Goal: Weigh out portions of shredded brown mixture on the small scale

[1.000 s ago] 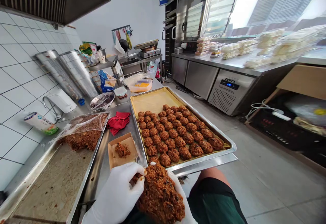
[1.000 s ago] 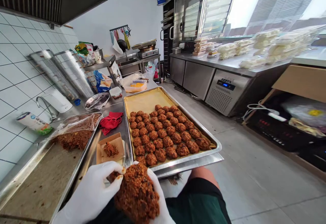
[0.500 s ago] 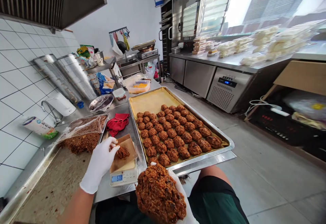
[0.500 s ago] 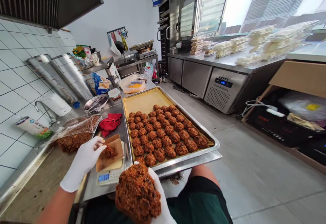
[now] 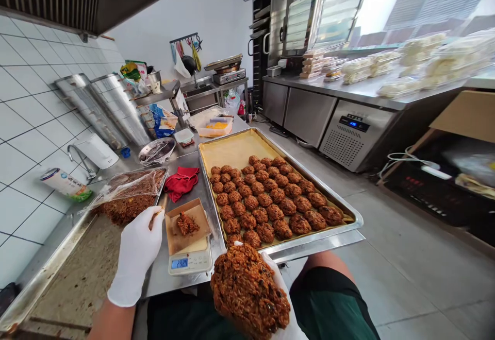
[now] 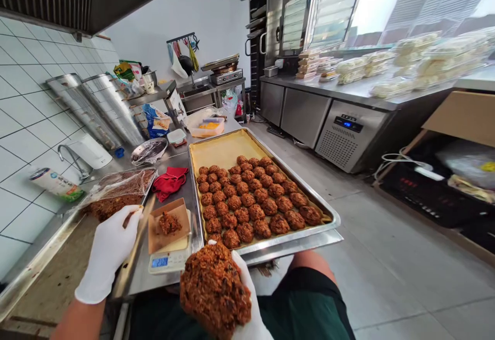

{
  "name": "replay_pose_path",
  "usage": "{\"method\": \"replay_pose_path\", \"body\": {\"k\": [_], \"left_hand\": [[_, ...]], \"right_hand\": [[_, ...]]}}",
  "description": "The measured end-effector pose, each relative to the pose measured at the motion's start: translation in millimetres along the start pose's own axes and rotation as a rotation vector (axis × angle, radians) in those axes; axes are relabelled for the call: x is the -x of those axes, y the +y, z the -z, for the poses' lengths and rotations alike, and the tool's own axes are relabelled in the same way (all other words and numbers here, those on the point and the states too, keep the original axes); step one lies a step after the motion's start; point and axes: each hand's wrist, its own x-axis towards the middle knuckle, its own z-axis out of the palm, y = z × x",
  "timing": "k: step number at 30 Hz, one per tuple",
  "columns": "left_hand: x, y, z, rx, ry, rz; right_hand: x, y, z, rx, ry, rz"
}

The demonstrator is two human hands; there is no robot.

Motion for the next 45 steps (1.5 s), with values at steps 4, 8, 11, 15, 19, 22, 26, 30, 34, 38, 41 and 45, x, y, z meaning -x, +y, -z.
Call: {"method": "replay_pose_path", "body": {"k": [4,8,11,15,19,22,26,30,34,38,41,45], "left_hand": [[6.1,6.5,17.2,0.005,-0.056,-0.063],[12.8,11.5,18.1,0.024,-0.083,-0.093],[13.4,12.5,19.3,0.025,-0.091,-0.086],[11.3,10.2,20.0,0.028,-0.127,-0.119],[10.4,10.2,18.2,0.066,-0.145,-0.152],[16.6,22.6,19.9,0.172,-0.198,-0.158],[36.4,57.4,27.2,0.352,-0.493,-0.283],[51.7,86.4,29.6,0.406,-0.701,-0.341],[54.0,94.1,22.1,0.42,-0.758,-0.354],[54.5,95.1,15.6,0.38,-0.73,-0.362],[55.1,98.3,15.9,0.317,-0.734,-0.355],[53.2,104.4,18.7,0.225,-0.756,-0.398]], "right_hand": [[-1.7,3.1,0.3,-0.084,0.02,-0.015],[-5.4,5.1,-2.1,-0.11,0.023,-0.029],[-6.7,5.9,-3.7,-0.096,0.008,-0.052],[-5.5,7.1,-1.8,-0.091,0.014,-0.03],[-4.9,6.3,3.7,-0.045,0.016,-0.053],[-5.3,5.3,4.6,-0.009,0.022,-0.032],[-5.2,6.1,0.1,0.013,0.04,0.012],[-3.4,8.3,-3.5,0.062,-0.016,-0.023],[-2.2,9.3,-3.5,0.098,-0.038,0.012],[-3.4,10.0,0.0,0.12,-0.027,0.034],[-3.5,11.8,-0.1,0.107,-0.022,0.053],[-4.0,13.1,-3.1,0.201,-0.008,0.12]]}}
